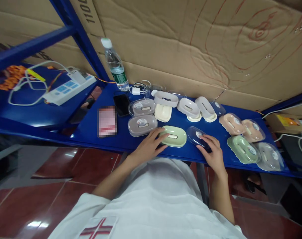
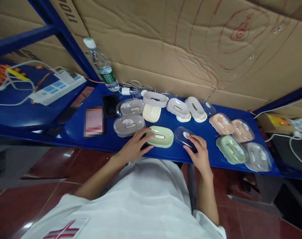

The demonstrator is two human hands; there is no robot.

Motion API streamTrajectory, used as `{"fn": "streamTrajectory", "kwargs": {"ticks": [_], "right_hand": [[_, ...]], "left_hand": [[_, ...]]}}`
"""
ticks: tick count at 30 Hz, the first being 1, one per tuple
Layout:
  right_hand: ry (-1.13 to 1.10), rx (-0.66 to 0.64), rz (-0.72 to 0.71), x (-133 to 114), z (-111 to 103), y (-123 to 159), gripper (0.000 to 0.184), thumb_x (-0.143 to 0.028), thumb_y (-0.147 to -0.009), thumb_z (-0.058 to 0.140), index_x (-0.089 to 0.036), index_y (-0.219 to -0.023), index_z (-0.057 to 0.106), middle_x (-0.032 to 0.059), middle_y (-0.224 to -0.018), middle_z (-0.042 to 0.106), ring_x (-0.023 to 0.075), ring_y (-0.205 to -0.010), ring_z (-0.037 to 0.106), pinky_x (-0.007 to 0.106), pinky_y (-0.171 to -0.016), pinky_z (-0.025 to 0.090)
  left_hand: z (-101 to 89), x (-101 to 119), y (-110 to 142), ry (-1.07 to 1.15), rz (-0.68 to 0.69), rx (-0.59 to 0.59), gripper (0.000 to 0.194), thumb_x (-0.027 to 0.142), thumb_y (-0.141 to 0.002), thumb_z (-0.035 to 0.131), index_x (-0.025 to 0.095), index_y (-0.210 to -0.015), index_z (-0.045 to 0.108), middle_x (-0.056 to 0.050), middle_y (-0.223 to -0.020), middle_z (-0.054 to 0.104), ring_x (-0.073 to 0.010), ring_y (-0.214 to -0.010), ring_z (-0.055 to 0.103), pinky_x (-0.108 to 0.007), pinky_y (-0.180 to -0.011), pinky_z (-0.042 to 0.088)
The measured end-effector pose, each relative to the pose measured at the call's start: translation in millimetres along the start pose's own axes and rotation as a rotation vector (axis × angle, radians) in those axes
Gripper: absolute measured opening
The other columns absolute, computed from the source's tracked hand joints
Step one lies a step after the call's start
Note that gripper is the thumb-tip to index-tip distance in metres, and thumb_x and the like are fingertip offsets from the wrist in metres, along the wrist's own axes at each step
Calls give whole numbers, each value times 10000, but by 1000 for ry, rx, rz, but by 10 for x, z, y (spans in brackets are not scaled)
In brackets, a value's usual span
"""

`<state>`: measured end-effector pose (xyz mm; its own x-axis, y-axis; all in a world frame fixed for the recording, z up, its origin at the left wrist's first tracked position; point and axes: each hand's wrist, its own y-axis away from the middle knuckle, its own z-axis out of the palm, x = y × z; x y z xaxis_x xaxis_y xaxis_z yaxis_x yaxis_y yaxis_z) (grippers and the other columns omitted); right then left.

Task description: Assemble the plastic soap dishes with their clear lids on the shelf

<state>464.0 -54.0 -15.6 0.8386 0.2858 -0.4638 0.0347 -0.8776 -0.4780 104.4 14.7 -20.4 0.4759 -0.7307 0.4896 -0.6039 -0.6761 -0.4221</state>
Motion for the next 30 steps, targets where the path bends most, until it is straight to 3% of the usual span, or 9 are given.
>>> {"fn": "streamTrajectory", "kwargs": {"ticks": [4, 10, 14, 23, 30], "right_hand": [[-252, 15, 19, -339, 225, -193, 375, -421, -1041, 704, -315, -1399, 722, 108, -1393, 728, 319, -1321, 681, 567, -1120, 577], [-196, -99, -293, -695, 539, -360, 418, -393, -1036, 720, -335, -1448, 692, 111, -1431, 699, 340, -1416, 614, 616, -1179, 546], [-148, -100, -353, -725, 619, -292, 507, -342, -1023, 747, -333, -1516, 633, 112, -1453, 681, 336, -1444, 593, 642, -1228, 505], [-130, -135, -332, -722, 618, -152, 748, -265, -1039, 721, -417, -1694, 393, 78, -1663, 540, 326, -1582, 469, 678, -1307, 398], [-150, -131, -323, -733, 614, -130, 757, -231, -1026, 737, -410, -1686, 413, 59, -1696, 501, 311, -1592, 454, 644, -1329, 372]], "left_hand": [[-22, -2, 24, 68, -75, -21, 703, 344, -1045, 691, 321, -1671, 372, -161, -1655, 447, -328, -1550, 490, -542, -1252, 497], [-28, -11, 32, 119, -127, -12, 901, 400, -1028, 721, 350, -1742, 174, -181, -1715, 375, -351, -1607, 424, -546, -1246, 504], [-23, -27, 39, 110, -113, -27, 854, 440, -1044, 692, 343, -1739, 205, -177, -1716, 374, -346, -1607, 424, -554, -1267, 478], [10, -63, 47, 99, -133, -69, 771, 452, -1059, 665, 323, -1718, 284, -177, -1738, 341, -342, -1626, 390, -550, -1296, 433], [-33, -41, 15, 135, -141, -113, 771, 432, -1062, 660, 339, -1721, 271, -170, -1708, 381, -338, -1608, 411, -561, -1312, 406]]}}
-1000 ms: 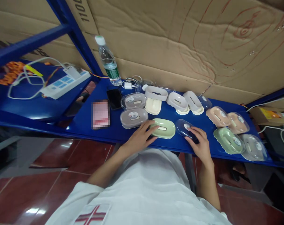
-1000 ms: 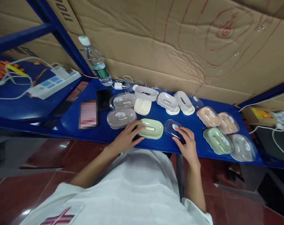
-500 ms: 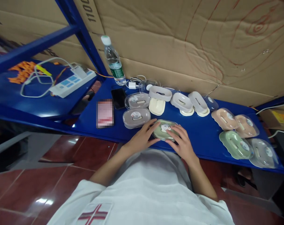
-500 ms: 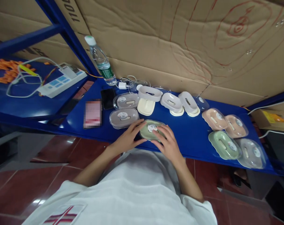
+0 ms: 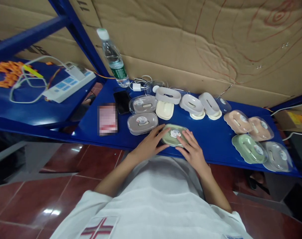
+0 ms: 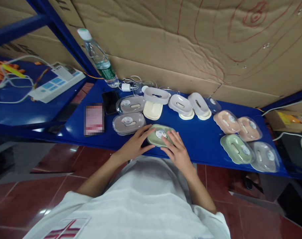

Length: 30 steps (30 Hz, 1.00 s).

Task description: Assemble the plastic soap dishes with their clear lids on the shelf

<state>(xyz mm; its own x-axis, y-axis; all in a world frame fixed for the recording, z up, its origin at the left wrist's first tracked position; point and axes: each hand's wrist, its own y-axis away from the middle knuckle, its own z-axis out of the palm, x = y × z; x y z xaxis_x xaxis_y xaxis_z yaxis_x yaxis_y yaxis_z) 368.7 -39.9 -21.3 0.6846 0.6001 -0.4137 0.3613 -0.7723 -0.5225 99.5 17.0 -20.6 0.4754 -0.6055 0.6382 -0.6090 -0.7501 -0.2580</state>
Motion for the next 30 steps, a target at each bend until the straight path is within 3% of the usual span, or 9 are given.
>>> {"fn": "streamTrajectory", "kwargs": {"ticks": [12, 19, 25, 30], "right_hand": [[-37, -3, 2, 70, -69, -42, 738, -249, -1025, 742, -447, -1665, 433, 17, -1690, 510, 293, -1568, 493, 595, -1309, 435], [110, 35, 31, 103, -33, -29, 767, -224, -1035, 714, -410, -1701, 382, 50, -1727, 456, 314, -1601, 440, 583, -1331, 402], [129, 71, 46, 117, -37, -32, 784, -272, -1039, 716, -414, -1716, 346, 68, -1686, 512, 312, -1575, 481, 553, -1284, 476], [180, 78, 86, 127, -34, -24, 784, -335, -1043, 713, -395, -1726, 333, 96, -1675, 523, 329, -1533, 531, 554, -1249, 514]], "left_hand": [[-5, 21, -6, -14, 18, 1, 748, 453, -1091, 597, 344, -1737, 237, -172, -1720, 378, -334, -1617, 405, -558, -1315, 406], [-8, 37, -9, -41, -11, -16, 665, 435, -1103, 577, 336, -1711, 326, -161, -1724, 392, -322, -1607, 429, -546, -1303, 426], [14, 17, -3, -48, 4, -20, 700, 439, -1098, 588, 329, -1724, 293, -171, -1782, 307, -334, -1650, 358, -563, -1314, 402], [8, 10, -6, -40, 17, -30, 720, 418, -1092, 602, 343, -1728, 274, -163, -1767, 338, -335, -1638, 380, -572, -1320, 394]]}}
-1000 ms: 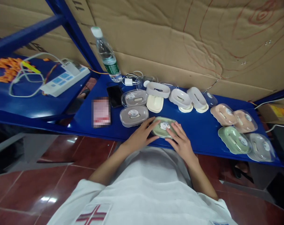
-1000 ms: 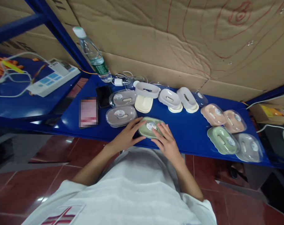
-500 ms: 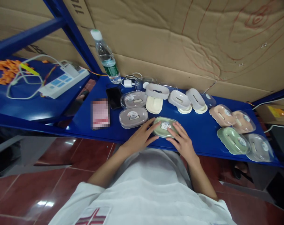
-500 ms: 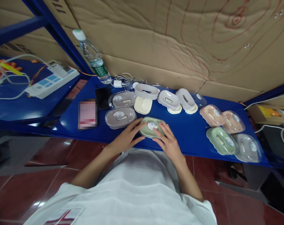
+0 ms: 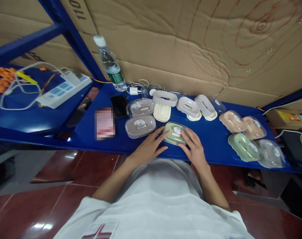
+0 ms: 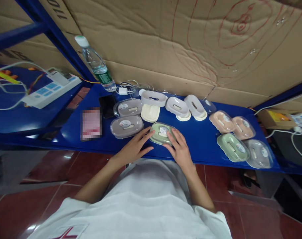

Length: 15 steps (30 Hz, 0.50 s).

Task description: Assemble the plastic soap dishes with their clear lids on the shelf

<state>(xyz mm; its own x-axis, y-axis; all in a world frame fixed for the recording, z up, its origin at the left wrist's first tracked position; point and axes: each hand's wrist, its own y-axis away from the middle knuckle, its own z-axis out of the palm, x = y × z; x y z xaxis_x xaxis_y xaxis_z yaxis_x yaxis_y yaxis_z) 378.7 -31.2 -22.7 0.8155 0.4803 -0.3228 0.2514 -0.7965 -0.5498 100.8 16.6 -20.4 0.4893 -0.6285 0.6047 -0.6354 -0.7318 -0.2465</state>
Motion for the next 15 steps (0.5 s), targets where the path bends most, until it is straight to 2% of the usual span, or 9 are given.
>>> {"fn": "streamTrajectory", "kwargs": {"ticks": [6, 10, 15], "right_hand": [[-23, -74, -75, -10, 1, -30, 768, -294, -1056, 691, -385, -1728, 331, 95, -1697, 493, 330, -1603, 433, 589, -1283, 467], [-51, -81, -69, -1, 3, -47, 758, -290, -1063, 681, -387, -1728, 331, 96, -1698, 490, 327, -1599, 439, 593, -1279, 469], [-38, -111, -92, -41, -13, -64, 761, -260, -1073, 656, -377, -1738, 304, 92, -1739, 433, 320, -1628, 389, 577, -1292, 453]], "left_hand": [[-23, 23, 5, 52, -49, 18, 655, 407, -1101, 575, 331, -1702, 326, -157, -1739, 346, -330, -1622, 401, -556, -1312, 416], [-33, 21, 11, 69, -65, 19, 646, 407, -1102, 572, 347, -1700, 335, -145, -1739, 342, -337, -1623, 399, -562, -1311, 417], [2, 17, 10, -1, -42, 49, 651, 400, -1109, 562, 324, -1705, 313, -177, -1762, 291, -352, -1600, 436, -560, -1263, 483]]}}
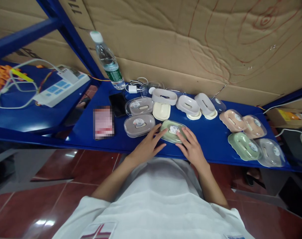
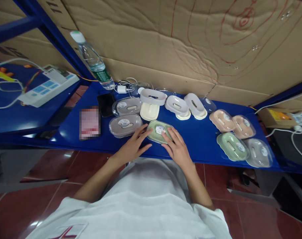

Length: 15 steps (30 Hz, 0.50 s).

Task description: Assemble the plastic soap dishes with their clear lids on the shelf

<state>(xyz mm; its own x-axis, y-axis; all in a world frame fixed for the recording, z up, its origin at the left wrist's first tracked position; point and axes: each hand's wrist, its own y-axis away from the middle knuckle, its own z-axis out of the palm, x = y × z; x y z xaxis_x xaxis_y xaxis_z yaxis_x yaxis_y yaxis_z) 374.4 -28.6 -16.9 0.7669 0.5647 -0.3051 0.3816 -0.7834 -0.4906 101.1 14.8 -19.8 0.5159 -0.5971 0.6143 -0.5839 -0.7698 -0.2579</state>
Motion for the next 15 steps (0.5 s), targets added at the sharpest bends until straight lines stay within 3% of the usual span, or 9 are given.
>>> {"fn": "streamTrajectory", "kwargs": {"ticks": [3, 7, 11, 15], "right_hand": [[21, -28, 16, -32, -15, -8, 710, -238, -1089, 609, -372, -1730, 334, 78, -1761, 398, 316, -1650, 343, 568, -1301, 441], [54, -40, 84, 35, -103, 68, 616, -273, -1107, 558, -359, -1699, 411, 64, -1758, 406, 320, -1646, 352, 572, -1299, 437], [158, 3, 182, 266, -308, 288, 590, -292, -1105, 543, -345, -1684, 441, 83, -1734, 442, 336, -1628, 383, 607, -1294, 416], [304, 63, 282, 505, -487, 456, 649, -212, -1106, 433, -297, -1739, 316, 136, -1760, 383, 348, -1661, 302, 666, -1295, 361]], "left_hand": [[34, 11, 25, -89, 78, 85, 588, 342, -1114, 551, 295, -1674, 376, -190, -1748, 326, -346, -1584, 465, -544, -1246, 508], [40, 32, 66, -213, 179, 179, 516, 255, -1105, 545, 279, -1616, 482, -167, -1604, 555, -320, -1501, 566, -529, -1225, 532], [2, 55, -87, -329, 191, 113, 527, 179, -1079, 534, 284, -1595, 540, -141, -1600, 595, -324, -1488, 582, -553, -1259, 491], [-25, 88, -464, -446, 151, 49, 525, 136, -1066, 517, 187, -1587, 557, -192, -1655, 531, -360, -1551, 512, -625, -1335, 351]]}}
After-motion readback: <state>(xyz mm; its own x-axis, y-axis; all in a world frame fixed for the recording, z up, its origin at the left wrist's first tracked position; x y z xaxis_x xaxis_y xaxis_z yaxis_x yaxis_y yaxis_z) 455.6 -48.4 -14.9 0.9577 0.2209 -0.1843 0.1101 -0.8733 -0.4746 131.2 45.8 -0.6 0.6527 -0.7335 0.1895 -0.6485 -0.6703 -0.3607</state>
